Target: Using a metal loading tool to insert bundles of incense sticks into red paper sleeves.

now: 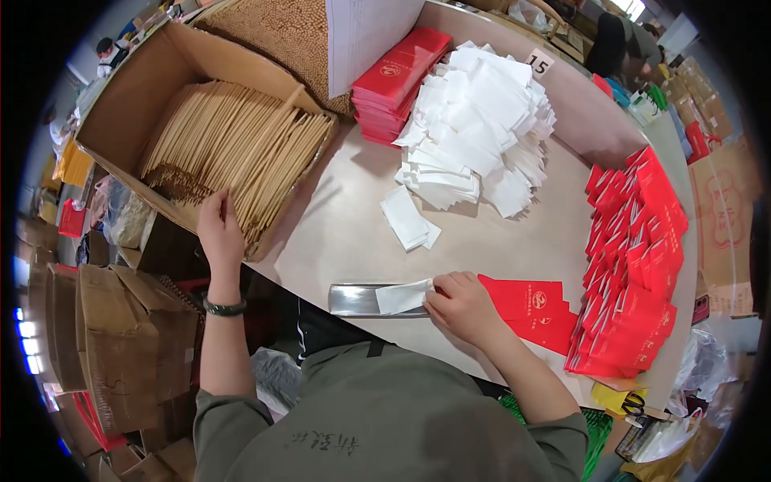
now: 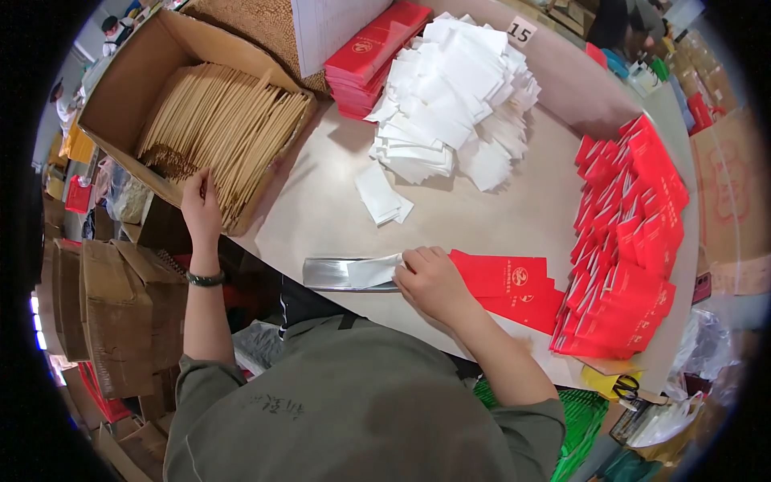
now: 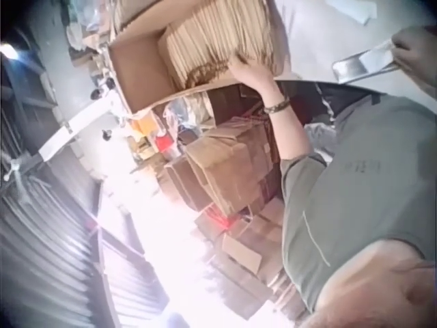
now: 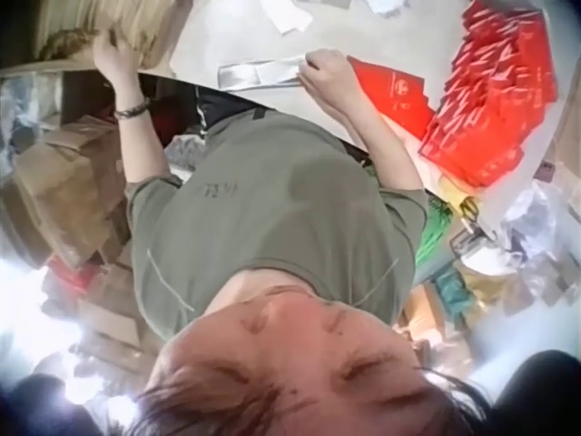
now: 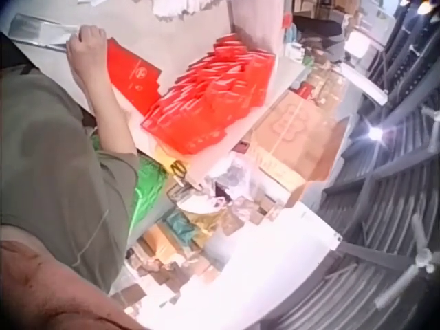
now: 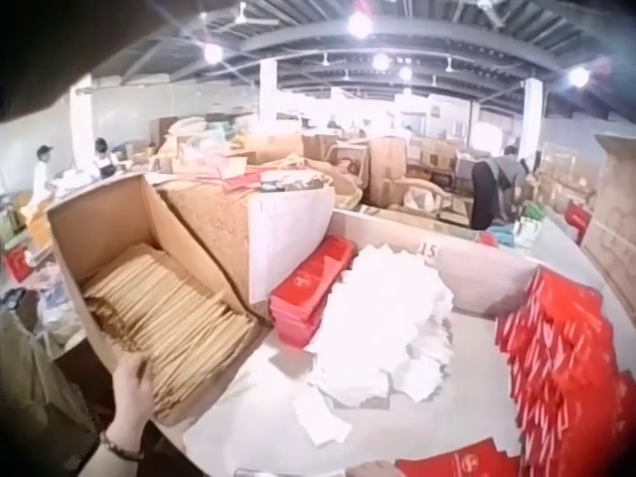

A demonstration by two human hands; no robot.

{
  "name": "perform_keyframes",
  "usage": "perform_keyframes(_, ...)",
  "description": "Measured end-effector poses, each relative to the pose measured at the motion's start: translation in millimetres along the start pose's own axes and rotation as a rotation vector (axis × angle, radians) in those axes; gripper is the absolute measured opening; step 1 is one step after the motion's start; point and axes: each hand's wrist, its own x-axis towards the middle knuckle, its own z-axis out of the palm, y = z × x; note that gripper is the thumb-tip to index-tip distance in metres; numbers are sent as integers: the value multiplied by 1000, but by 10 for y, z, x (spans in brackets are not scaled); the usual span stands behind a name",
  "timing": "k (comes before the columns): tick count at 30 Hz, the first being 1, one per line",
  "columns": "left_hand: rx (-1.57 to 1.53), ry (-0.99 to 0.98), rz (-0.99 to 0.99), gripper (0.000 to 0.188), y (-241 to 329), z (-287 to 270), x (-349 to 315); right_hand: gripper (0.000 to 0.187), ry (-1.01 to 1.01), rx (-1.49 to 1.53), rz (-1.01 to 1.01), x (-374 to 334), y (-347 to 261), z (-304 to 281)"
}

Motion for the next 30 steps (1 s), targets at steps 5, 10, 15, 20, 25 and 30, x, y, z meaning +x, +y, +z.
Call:
perform_keyframes(5,-457,-309,-276,14,849,11,-859,15,-27,101,13,-124,15,-77)
perform_keyframes(10,-594,-553,-471,15,1161,196,-1573,20,86,213,31,-199,-15,21)
perform_keyframes(15,-678,-712,-358,13,1104,-25,-1354,25,93,250,181,-284,-2,-239)
perform_keyframes(20,-411,-897,-262,11,822,-246,-1167,29,17,181,155,-467,102,-211)
perform_keyframes(25,-340,-808,-3,9,1356,309,-1084,29,1,184,172,-407,61,-47)
perform_keyframes(30,-319,-864,-67,10,1283,278,-811,30,-15,207,269,-419,94,-352)
